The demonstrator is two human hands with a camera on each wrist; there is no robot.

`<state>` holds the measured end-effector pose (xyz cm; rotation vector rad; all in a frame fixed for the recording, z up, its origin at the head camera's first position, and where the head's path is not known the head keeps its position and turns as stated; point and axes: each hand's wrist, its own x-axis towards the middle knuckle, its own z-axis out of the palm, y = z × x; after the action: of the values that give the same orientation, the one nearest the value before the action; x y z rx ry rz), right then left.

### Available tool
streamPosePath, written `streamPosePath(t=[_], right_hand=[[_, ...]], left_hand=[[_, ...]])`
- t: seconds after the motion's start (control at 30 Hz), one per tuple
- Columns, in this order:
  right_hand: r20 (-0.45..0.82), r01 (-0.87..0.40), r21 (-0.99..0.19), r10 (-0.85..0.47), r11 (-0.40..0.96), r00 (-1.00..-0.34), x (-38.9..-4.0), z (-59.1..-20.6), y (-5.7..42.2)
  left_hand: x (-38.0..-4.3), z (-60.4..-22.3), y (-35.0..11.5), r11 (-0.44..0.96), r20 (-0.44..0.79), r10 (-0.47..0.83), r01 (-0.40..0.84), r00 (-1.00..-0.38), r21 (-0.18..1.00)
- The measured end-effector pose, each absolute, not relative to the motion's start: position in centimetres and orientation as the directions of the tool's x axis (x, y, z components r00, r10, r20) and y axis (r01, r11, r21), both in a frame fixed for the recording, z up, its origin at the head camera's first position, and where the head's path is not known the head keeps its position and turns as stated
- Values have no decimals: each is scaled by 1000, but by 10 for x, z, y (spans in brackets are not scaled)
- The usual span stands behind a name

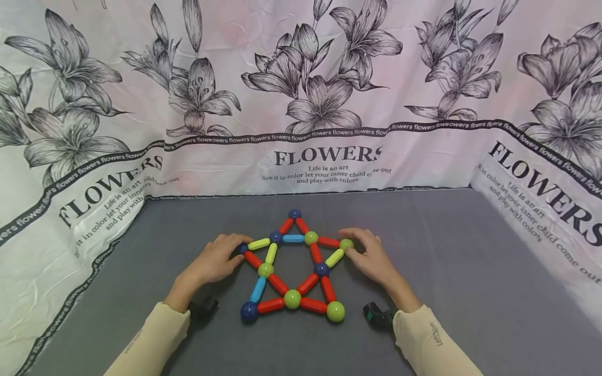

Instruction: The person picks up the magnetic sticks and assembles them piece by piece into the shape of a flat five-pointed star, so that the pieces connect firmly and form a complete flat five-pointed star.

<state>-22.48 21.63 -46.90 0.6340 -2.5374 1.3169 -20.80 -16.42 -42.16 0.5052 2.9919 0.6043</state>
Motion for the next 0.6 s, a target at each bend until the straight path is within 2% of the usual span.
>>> streamPosePath(t=[0.37,0.6], right_hand=[[385,-476,-715,-279,512,-880,-229,-471,214],[296,-397,-779,-274,485,-915,-221,-468,216]], left_hand=[[-208,-421,-164,885,25,318,307,-948,351],[-206,-422,-180,873,11,313,292,-950,390]])
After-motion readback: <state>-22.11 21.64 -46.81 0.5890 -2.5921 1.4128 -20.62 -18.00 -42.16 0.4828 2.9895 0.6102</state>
